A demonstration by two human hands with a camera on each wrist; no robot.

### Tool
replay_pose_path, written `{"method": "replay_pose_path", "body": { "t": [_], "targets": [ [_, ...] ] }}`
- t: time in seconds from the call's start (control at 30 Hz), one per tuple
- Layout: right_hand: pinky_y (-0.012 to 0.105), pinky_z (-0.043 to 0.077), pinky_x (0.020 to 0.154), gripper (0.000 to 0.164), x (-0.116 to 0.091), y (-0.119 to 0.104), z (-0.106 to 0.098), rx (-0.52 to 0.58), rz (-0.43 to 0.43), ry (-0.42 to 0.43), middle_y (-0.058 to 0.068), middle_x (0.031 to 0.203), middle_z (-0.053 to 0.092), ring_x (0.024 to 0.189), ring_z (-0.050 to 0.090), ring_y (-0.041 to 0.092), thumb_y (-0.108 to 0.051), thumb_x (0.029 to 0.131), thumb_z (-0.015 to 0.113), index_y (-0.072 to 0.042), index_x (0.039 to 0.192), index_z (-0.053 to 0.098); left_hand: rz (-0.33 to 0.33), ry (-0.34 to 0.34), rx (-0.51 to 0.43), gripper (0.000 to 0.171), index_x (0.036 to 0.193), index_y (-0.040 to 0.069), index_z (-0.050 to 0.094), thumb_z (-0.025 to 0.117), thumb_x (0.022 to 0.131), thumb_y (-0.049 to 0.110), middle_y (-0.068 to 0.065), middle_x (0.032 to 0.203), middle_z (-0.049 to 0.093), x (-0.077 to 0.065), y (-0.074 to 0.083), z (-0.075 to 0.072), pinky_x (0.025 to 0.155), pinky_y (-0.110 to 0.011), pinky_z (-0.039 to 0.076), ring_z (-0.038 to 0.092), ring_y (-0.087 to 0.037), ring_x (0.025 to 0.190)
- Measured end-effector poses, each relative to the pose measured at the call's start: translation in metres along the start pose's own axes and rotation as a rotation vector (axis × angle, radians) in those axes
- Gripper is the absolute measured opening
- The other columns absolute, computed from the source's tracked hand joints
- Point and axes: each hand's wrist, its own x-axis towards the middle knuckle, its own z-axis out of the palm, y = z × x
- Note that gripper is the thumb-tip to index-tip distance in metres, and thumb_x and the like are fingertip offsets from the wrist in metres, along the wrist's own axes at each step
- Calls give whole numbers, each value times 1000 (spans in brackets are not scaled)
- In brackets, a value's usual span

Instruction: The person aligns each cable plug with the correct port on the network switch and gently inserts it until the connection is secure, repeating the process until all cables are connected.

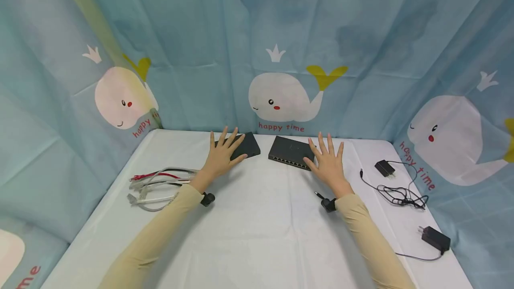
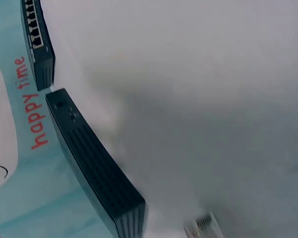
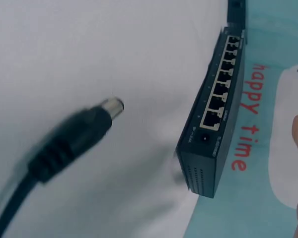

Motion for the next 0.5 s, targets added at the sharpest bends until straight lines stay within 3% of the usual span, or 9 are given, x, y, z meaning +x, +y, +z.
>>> {"method": "replay_pose_path", "body": {
  "t": [0.17,0.33,0.5],
  "targets": [
    [62,-19,103,72,-2,-4,5,49,25,-41,12,156,-2,141,-6,37,-45,91,54,-18,149,22,10,-9,-7,72,149,29,17,43,90,60,-2,156,14,1,13,5,109,-60,-9,7,-30,143],
    [65,-14,104,69,-2,-7,10,88,58,-63,18,155,3,141,-3,39,-42,92,53,-14,148,24,27,-3,-35,70,150,25,16,38,93,58,-1,156,10,4,27,13,111,-56,-8,1,-25,144],
    [64,-17,103,66,-1,-11,15,139,101,-110,23,153,5,141,-6,39,-41,95,48,-12,149,22,18,-71,-36,70,149,21,21,40,93,58,-3,156,13,10,46,20,111,-55,-6,6,-24,144]
  ]
}}
